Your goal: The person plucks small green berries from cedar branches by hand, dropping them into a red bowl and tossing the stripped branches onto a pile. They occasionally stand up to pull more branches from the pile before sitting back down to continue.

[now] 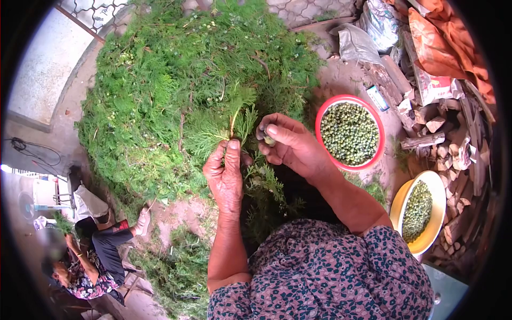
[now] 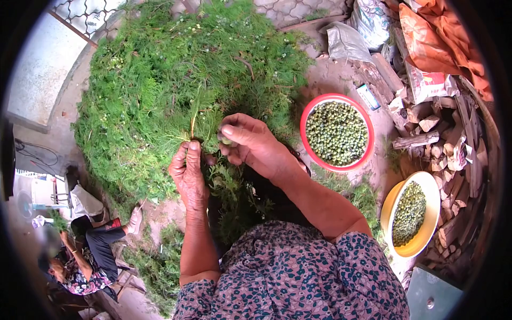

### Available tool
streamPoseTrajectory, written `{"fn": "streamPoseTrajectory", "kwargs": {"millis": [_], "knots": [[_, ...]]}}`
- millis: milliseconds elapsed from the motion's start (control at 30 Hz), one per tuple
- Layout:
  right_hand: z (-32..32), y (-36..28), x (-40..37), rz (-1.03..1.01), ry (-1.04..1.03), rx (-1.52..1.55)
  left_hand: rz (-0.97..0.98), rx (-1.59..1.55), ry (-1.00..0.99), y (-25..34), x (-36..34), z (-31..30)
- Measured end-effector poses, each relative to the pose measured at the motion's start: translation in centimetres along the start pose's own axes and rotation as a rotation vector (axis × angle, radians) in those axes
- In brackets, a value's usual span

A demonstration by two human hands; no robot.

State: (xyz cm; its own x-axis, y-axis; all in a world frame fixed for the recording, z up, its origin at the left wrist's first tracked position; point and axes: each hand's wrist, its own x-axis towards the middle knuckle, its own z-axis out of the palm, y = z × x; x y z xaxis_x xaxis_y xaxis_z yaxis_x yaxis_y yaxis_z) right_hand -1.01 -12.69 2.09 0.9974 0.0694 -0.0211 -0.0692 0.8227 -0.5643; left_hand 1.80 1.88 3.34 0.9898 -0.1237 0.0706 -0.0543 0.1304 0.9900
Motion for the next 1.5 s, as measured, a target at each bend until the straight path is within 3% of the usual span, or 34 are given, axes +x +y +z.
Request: {"fn": "streamPoseTrajectory", "kwargs": {"millis": [33, 100, 267, 333, 500, 567, 600, 700, 867, 933, 1067, 1133, 1267, 1300, 1333, 1367, 1500], "knots": [[0.3, -0.1, -0.1, -0.002, -0.002, 0.000, 0.002, 0.001, -0.001, 0.0, 0.1, 0.0], [1.4, -0.5, -0.3, -0.103, 0.018, -0.385, 0.068, 0.053, -0.043, 0.0, 0.3, 0.1], [3.6, -0.4, 0.4, -0.345, 0.079, -0.678, 0.102, 0.180, -0.095, 0.0, 0.3, 0.1], [3.3, 0.2, 1.0, -0.741, 0.081, -1.165, 0.284, 0.318, -0.095, -0.3, 0.3, 0.2], [3.4, 0.2, 1.1, -0.728, 0.104, -1.157, 0.468, 0.500, -0.071, -1.6, 0.4, -0.3], [4.1, -0.2, 0.5, -0.243, 0.136, -0.734, 0.260, 0.406, -0.089, -0.3, 0.0, 0.0], [3.6, -0.2, 0.6, -0.243, 0.139, -0.734, 0.259, 0.406, -0.091, -0.3, -0.1, 0.3], [1.1, -0.2, 1.0, -0.057, -0.064, -0.052, 0.178, 0.220, -0.008, -0.2, -0.3, 0.8], [-1.6, -2.4, -0.5, -0.119, 0.103, -0.092, 0.012, 0.012, -0.029, -2.8, 1.1, -0.9], [-3.5, -3.2, -1.1, -0.142, 0.425, -0.068, 0.014, -0.068, 0.018, -2.8, 1.0, -0.9], [-14.6, -4.4, -3.1, -0.196, 0.537, -0.065, -0.123, -0.128, 0.005, -3.0, 1.1, -1.7], [-19.0, -5.3, -4.4, -0.247, 0.717, -0.110, -0.149, -0.129, -0.023, -2.7, 1.0, -1.9], [-24.1, -7.4, -6.4, -0.380, 0.996, 0.083, -0.278, -0.195, 0.020, -4.0, 1.1, -3.0], [-30.9, -7.4, -7.7, -0.299, 1.020, -0.582, -0.309, -0.169, -0.012, -3.9, 1.0, -3.0], [-27.6, -8.0, -7.4, -0.193, 0.966, -1.244, -0.339, -0.144, -0.044, -3.3, 0.9, -2.9], [-23.9, -9.6, -8.8, 0.202, 1.099, -1.685, -0.398, -0.118, -0.014, -2.5, 0.6, -2.5], [-28.0, -9.7, -9.6, 0.124, 1.168, -1.733, -0.399, -0.086, -0.084, -3.2, 0.4, -3.0]]}}
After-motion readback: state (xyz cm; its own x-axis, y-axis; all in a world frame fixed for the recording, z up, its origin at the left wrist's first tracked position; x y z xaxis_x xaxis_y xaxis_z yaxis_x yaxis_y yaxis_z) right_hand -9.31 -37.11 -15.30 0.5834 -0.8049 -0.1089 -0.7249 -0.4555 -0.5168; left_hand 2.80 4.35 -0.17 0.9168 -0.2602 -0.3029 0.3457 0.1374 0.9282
